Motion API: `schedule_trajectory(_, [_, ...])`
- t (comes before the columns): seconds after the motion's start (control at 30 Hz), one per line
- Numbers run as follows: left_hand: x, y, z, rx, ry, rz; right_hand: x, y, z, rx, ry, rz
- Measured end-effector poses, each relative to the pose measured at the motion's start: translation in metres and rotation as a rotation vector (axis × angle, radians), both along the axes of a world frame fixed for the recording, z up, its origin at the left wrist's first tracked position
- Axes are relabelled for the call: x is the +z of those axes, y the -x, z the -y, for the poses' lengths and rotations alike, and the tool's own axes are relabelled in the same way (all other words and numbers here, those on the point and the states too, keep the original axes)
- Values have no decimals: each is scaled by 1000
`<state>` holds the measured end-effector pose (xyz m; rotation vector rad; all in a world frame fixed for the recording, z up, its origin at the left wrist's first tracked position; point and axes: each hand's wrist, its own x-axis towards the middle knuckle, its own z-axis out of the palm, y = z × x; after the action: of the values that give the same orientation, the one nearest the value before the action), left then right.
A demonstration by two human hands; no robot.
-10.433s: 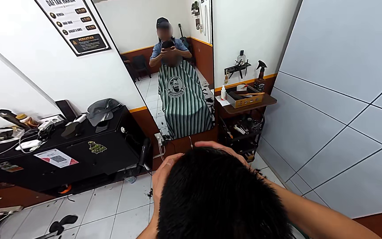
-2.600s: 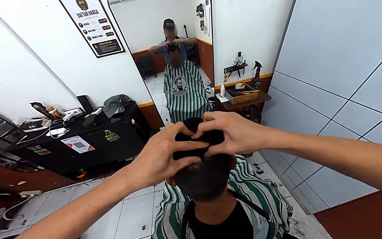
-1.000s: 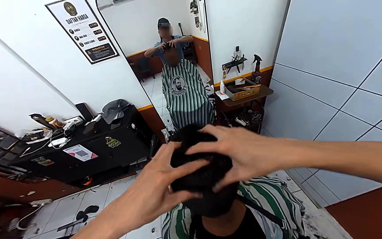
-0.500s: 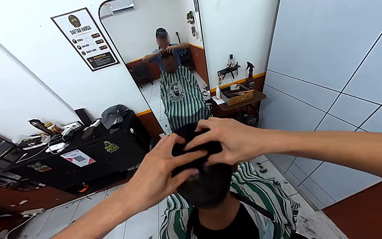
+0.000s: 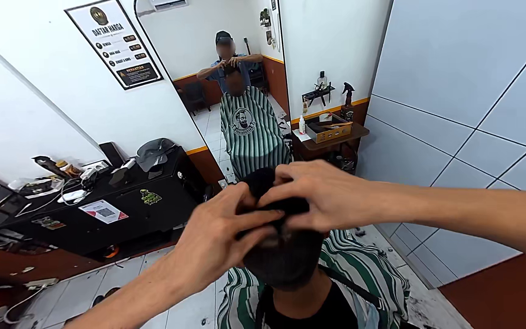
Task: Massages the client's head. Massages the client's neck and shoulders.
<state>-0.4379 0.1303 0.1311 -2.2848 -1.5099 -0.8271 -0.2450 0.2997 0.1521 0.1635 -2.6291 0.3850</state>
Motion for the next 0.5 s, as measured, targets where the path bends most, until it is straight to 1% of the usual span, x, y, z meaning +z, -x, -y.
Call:
schedule_trajectory(0.07, [-18, -1, 13, -6, -174, 133, -16, -7, -1, -37, 195, -330])
schedule_trajectory(0.1, [-33, -1, 23, 29, -231, 180, -33, -16, -4, -91, 242, -412])
schedule_trajectory(0.13, [-50, 0, 34, 80, -243, 225, -57, -26, -7, -153, 271, -435])
schedule_trajectory(0.17, [-67, 2, 43, 130, -205, 277, -81, -36, -9, -193, 286, -426])
schedule_trajectory(0.2, [-84, 3, 49, 144, -126, 342, -102, -42, -9, -193, 296, -391])
schedule_trajectory(0.23, [-98, 4, 49, 114, -51, 409, -115, -43, -9, -160, 306, -353])
schedule_trajectory(0.27, [-107, 5, 43, 67, -1, 456, -120, -41, -11, -109, 312, -323])
schedule_trajectory(0.3, [-110, 7, 37, 25, 36, 470, -119, -35, -14, -48, 322, -294])
schedule_trajectory(0.37, [-101, 14, 19, -48, 73, 448, -103, -21, -24, 59, 363, -179])
schedule_trajectory(0.43, [-85, 25, 0, -137, 121, 438, -81, -7, -40, 144, 412, 29])
schedule_trajectory(0.5, [-70, 39, -20, -267, 211, 447, -63, 12, -58, 257, 425, 215])
